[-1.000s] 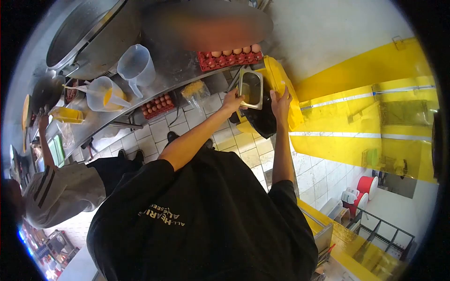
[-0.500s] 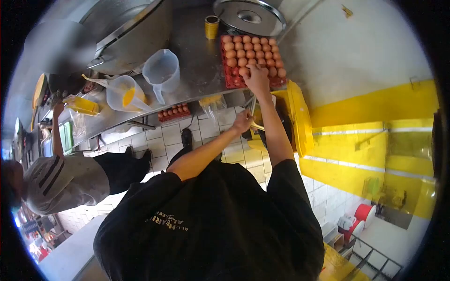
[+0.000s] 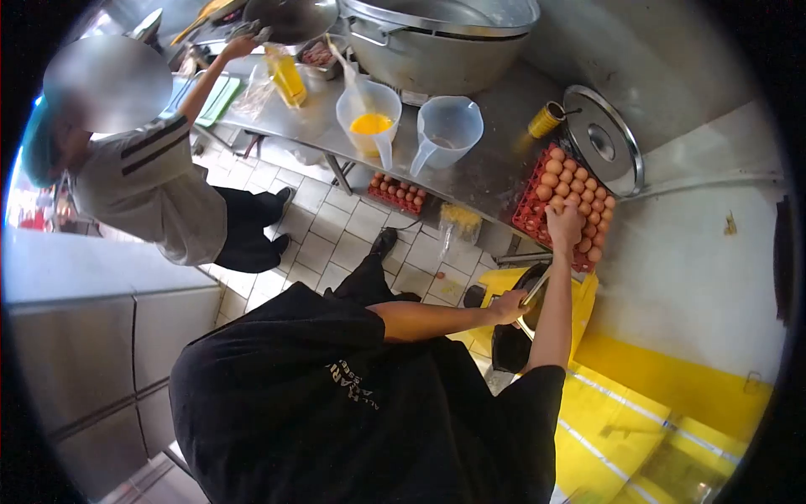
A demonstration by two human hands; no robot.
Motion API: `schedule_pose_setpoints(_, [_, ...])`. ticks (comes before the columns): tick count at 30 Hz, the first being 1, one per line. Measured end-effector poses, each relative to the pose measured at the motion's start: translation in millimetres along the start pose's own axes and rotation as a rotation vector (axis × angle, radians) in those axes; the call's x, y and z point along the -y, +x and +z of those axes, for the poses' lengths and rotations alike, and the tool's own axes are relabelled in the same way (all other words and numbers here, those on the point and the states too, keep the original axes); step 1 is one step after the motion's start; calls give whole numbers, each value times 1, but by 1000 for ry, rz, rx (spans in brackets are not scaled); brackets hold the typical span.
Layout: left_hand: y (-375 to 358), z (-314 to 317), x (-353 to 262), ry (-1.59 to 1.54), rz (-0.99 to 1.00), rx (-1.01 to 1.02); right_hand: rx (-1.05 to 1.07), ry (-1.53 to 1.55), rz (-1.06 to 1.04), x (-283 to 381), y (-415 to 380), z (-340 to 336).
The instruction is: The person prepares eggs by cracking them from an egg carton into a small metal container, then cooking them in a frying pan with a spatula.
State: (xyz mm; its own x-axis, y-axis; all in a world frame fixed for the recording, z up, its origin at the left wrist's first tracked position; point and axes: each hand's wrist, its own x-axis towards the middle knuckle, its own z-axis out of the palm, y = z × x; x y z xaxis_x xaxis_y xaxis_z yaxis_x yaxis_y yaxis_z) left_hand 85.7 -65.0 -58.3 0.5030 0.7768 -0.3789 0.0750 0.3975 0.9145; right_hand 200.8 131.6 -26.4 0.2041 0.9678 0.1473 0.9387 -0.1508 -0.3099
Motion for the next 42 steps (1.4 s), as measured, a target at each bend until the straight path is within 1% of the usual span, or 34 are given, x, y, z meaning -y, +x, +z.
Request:
schedule_pose_setpoints(2, [1,10,13,-19,36,-36,121,141,21,4,-7,-21])
schedule_pose_setpoints(4, [-4,13,16,-22,80,-66,172,776,235,32,-37,-83])
schedule_pose_setpoints(5, [-10,13,13,-33,62,-63,187,948,295,33,-48,-102])
schedule_pose_setpoints(6, [-16,15,11,-48,48,-61,192,1159,333,18,-54,-105])
schedule_pose_setpoints(7, [-9,19,23,-35,45,-53,193,1368,378,4,-62,-109])
schedule_pose_setpoints(8, [-17,19,20,-73,63,-68,179,1619,408,-21,-70,-103])
schedule_pose_setpoints(10, [-20,22,27,-53,92,-116,106,1758,452,-29,-108,-130])
schedule_pose_setpoints(11, [-25,20,23,-50,106,-123,72,1805,409,-22,-132,-148])
schedule_pose_setpoints(12, [-33,20,17,-64,62,-110,35,1850,368,-19,-156,-162])
schedule_pose_setpoints(13, [-41,19,14,-77,15,-95,-22,1902,388,-28,-174,-164])
schedule_pose_setpoints(14, [-43,21,17,-75,25,-95,-80,1952,410,-40,-193,-166])
schedule_pose_setpoints(15, [-43,22,24,-118,20,-96,-84,1954,399,-65,-207,-158])
schedule_pose_setpoints(16, [-46,23,29,-161,15,-95,58,2045,196,-99,-216,-144])
schedule_pose_setpoints(18, [-60,24,27,-168,13,-100,203,2110,-28,-128,-245,-133])
schedule_pose_setpoints(20, [-72,27,29,-196,13,-113,37,2012,116,-135,-271,-135])
schedule_pose_setpoints(21, [-74,26,32,-216,5,-111,51,2005,99,-128,-282,-137])
schedule_pose_setpoints(23, [-89,19,20,-232,-29,-86,-232,1915,386,-100,-294,-151])
schedule_pose_setpoints(24, [-86,19,20,-237,-13,-101,-215,1920,367,-95,-290,-155])
schedule_pose_setpoints(26, [-81,34,41,-270,50,-175,-255,1896,436,-92,-305,-156])
schedule_pose_setpoints(27, [-85,35,39,-287,12,-174,-257,1898,441,-94,-313,-155])
schedule_pose_setpoints(29, [-103,33,25,-292,16,-160,-169,1977,395,-100,-313,-152])
schedule_pose_setpoints(30, [-106,32,18,-306,20,-151,-174,1979,384,-103,-314,-150])
schedule_pose_setpoints(32, [-103,33,15,-309,29,-139,-169,2086,221,-115,-321,-141])
schedule_pose_setpoints(33, [-104,33,14,-311,29,-133,-168,2085,225,-120,-319,-137])
schedule_pose_setpoints(35, [-102,31,12,-311,27,-116,-227,2014,329,-133,-318,-128])
schedule_pose_setpoints(36, [-99,31,12,-312,34,-98,-233,2016,337,-138,-319,-125])
schedule_pose_setpoints(38, [-89,33,8,-315,56,-100,-277,1822,406,-150,-314,-122])
schedule_pose_setpoints(39, [-80,33,8,-329,62,-93,-279,1827,404,-152,-310,-123])
schedule_pose_setpoints(41, [-64,32,11,-332,60,-83,-358,1661,506,-154,-310,-116])
schedule_pose_setpoints(42, [-56,31,12,-321,68,-75,-366,1668,514,-155,-310,-111])
